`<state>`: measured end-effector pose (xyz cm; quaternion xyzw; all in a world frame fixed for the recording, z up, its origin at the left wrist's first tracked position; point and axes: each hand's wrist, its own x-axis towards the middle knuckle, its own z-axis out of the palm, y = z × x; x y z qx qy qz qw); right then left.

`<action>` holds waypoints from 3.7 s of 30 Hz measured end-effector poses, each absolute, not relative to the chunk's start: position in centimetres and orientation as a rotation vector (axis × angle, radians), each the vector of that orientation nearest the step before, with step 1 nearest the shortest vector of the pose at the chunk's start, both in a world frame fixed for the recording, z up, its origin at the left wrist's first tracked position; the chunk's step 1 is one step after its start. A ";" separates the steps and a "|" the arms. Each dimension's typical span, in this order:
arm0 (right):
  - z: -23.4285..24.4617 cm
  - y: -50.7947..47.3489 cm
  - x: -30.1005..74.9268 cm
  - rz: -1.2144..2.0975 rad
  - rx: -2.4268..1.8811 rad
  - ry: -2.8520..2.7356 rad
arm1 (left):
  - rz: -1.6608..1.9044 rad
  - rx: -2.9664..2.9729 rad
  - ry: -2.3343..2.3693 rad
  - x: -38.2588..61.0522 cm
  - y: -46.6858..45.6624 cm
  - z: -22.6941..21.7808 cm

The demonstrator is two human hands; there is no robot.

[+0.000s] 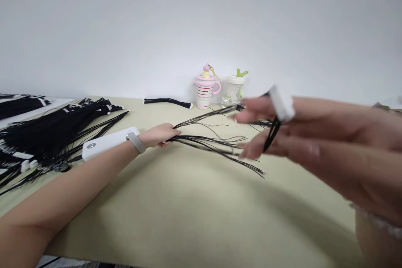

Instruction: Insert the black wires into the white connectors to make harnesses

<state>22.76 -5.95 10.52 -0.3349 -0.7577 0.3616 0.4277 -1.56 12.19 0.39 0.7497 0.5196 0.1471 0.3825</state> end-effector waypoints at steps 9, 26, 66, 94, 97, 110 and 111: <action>12.1 -2.3 25.3 0.875 -0.919 -1.479 | 0.317 1.722 1.097 -1.2 10.7 2.8; 10.5 2.4 27.9 0.202 -0.884 -1.304 | 0.964 1.463 1.251 1.0 10.5 0.7; 4.0 3.1 20.4 -0.247 -1.289 -2.729 | 0.847 1.774 1.248 3.7 4.9 -2.2; 1.4 5.3 21.9 -0.551 -0.796 -2.409 | 0.914 1.065 1.050 1.3 0.9 -2.5; 4.5 2.0 21.0 -0.157 -0.937 -2.701 | 0.938 1.120 1.075 1.0 1.1 -3.0; 0.9 0.8 18.1 1.407 -1.123 -2.352 | 1.007 1.494 1.188 0.9 0.1 -3.3; 0.7 0.6 17.9 1.431 -1.126 -2.311 | 1.000 1.506 1.193 0.8 0.0 -3.3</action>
